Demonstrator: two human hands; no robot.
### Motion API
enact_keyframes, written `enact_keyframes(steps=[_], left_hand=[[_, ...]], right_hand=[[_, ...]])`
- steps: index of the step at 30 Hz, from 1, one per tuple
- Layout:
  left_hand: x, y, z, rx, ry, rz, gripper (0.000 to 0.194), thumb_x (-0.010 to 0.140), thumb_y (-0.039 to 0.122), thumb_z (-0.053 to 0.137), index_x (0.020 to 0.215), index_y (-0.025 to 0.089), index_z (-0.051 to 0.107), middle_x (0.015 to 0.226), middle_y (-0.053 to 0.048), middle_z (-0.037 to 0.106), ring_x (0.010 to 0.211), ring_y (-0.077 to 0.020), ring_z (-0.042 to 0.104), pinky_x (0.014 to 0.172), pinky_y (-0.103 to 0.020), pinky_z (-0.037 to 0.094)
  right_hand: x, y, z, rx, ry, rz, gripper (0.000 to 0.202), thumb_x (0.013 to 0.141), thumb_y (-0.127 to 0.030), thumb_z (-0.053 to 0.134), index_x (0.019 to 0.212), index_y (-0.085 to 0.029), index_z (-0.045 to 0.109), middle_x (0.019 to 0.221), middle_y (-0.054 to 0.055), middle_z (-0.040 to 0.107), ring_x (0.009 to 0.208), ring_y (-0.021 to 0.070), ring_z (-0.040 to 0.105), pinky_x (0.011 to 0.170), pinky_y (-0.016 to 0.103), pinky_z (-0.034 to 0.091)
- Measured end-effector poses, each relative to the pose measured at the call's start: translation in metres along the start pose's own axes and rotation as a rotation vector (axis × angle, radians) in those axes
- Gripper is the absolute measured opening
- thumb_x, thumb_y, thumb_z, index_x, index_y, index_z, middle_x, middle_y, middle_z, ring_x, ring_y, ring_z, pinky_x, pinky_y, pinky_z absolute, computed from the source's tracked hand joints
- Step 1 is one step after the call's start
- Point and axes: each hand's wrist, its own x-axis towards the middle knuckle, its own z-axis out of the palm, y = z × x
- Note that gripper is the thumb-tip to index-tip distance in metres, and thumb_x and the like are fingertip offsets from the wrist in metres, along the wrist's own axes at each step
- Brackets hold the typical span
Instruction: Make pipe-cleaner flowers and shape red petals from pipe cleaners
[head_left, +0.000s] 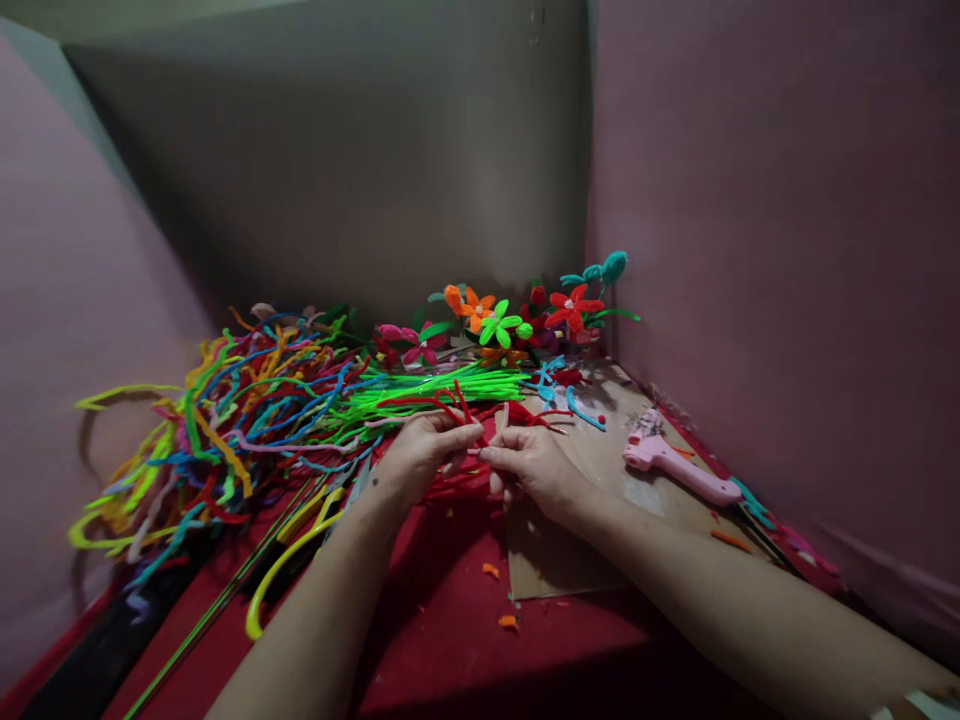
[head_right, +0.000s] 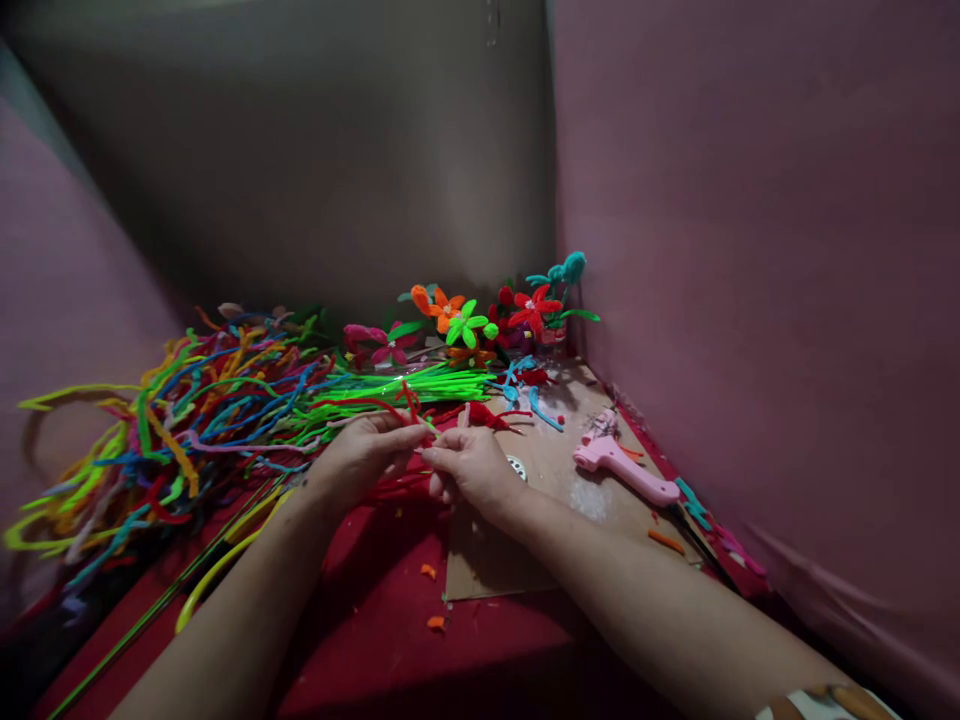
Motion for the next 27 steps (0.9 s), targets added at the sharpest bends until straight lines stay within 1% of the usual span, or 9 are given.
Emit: enact_keyframes(steps=[3, 8, 10, 12, 15, 18, 22, 24, 27], left_hand=[[0.000, -0.003, 0.001, 0.023, -0.006, -0.008, 0.023, 0.066, 0.032, 0.069, 0.063, 0.011, 0.059, 0.046, 0.003, 0.052, 0.039, -0.0045, 0.040, 0.038, -0.017, 0.026], [-0.001, -0.001, 0.000, -0.105, -0.040, -0.025, 0.021, 0.067, 0.030, 0.068, 0.061, 0.013, 0.057, 0.043, 0.005, 0.048, 0.035, -0.0032, 0.036, 0.036, -0.017, 0.022], [-0.002, 0.000, 0.000, -0.105, -0.044, -0.033, 0.021, 0.067, 0.029, 0.068, 0.061, 0.013, 0.057, 0.042, 0.006, 0.047, 0.034, -0.0030, 0.036, 0.036, -0.017, 0.021], [-0.002, 0.000, 0.001, -0.077, -0.049, -0.031, 0.021, 0.066, 0.030, 0.069, 0.061, 0.013, 0.057, 0.043, 0.005, 0.049, 0.035, -0.0031, 0.037, 0.036, -0.017, 0.021], [-0.002, -0.001, 0.003, -0.044, -0.062, -0.019, 0.022, 0.064, 0.031, 0.070, 0.061, 0.012, 0.058, 0.046, 0.004, 0.050, 0.036, -0.0033, 0.038, 0.036, -0.018, 0.022], [-0.001, -0.002, 0.004, -0.065, -0.056, -0.025, 0.024, 0.063, 0.033, 0.071, 0.064, 0.013, 0.057, 0.046, 0.005, 0.049, 0.036, -0.0030, 0.036, 0.036, -0.017, 0.022], [-0.001, -0.002, 0.007, -0.137, -0.063, -0.111, 0.032, 0.063, 0.039, 0.071, 0.077, 0.015, 0.055, 0.056, 0.004, 0.054, 0.037, -0.0032, 0.041, 0.035, -0.015, 0.025], [-0.002, -0.002, 0.009, -0.094, -0.124, -0.162, 0.031, 0.063, 0.038, 0.071, 0.078, 0.015, 0.055, 0.054, 0.004, 0.055, 0.035, -0.0037, 0.042, 0.034, -0.015, 0.025], [-0.004, -0.004, 0.016, -0.006, -0.220, -0.147, 0.025, 0.066, 0.034, 0.068, 0.071, 0.012, 0.058, 0.045, 0.003, 0.052, 0.030, -0.0034, 0.037, 0.032, -0.016, 0.023]], right_hand=[[0.003, 0.002, -0.002, 0.051, -0.024, 0.016, 0.023, 0.069, -0.035, 0.062, 0.063, -0.014, 0.055, 0.047, -0.002, 0.057, 0.036, 0.0060, 0.046, 0.039, 0.018, 0.034], [0.008, 0.008, -0.009, 0.203, -0.124, 0.019, 0.025, 0.070, -0.038, 0.061, 0.073, -0.013, 0.059, 0.062, 0.005, 0.065, 0.048, 0.0111, 0.056, 0.049, 0.023, 0.042], [0.009, 0.009, -0.011, 0.219, -0.135, 0.012, 0.024, 0.069, -0.035, 0.062, 0.073, -0.012, 0.060, 0.063, 0.005, 0.065, 0.051, 0.0125, 0.057, 0.050, 0.024, 0.042], [0.009, 0.009, -0.012, 0.215, -0.125, -0.023, 0.020, 0.068, -0.032, 0.062, 0.068, -0.012, 0.061, 0.059, 0.002, 0.061, 0.050, 0.0107, 0.053, 0.050, 0.023, 0.039], [0.008, 0.007, -0.010, 0.177, -0.069, -0.075, 0.017, 0.065, -0.026, 0.063, 0.059, -0.012, 0.059, 0.052, -0.002, 0.052, 0.047, 0.0060, 0.042, 0.048, 0.021, 0.031], [0.007, 0.004, -0.008, 0.125, 0.023, -0.079, 0.017, 0.063, -0.026, 0.066, 0.056, -0.012, 0.059, 0.049, -0.004, 0.048, 0.045, 0.0050, 0.035, 0.046, 0.021, 0.025], [0.009, 0.000, -0.007, 0.216, 0.145, -0.097, 0.019, 0.060, -0.030, 0.068, 0.061, -0.013, 0.059, 0.050, -0.005, 0.049, 0.042, 0.0043, 0.034, 0.042, 0.021, 0.022], [0.011, -0.001, -0.006, 0.302, 0.209, -0.105, 0.019, 0.059, -0.029, 0.069, 0.063, -0.013, 0.059, 0.051, -0.005, 0.050, 0.041, 0.0041, 0.037, 0.040, 0.020, 0.023], [0.013, -0.001, -0.006, 0.403, 0.240, -0.111, 0.019, 0.057, -0.027, 0.071, 0.063, -0.014, 0.058, 0.050, -0.006, 0.050, 0.040, 0.0043, 0.040, 0.039, 0.019, 0.026]])
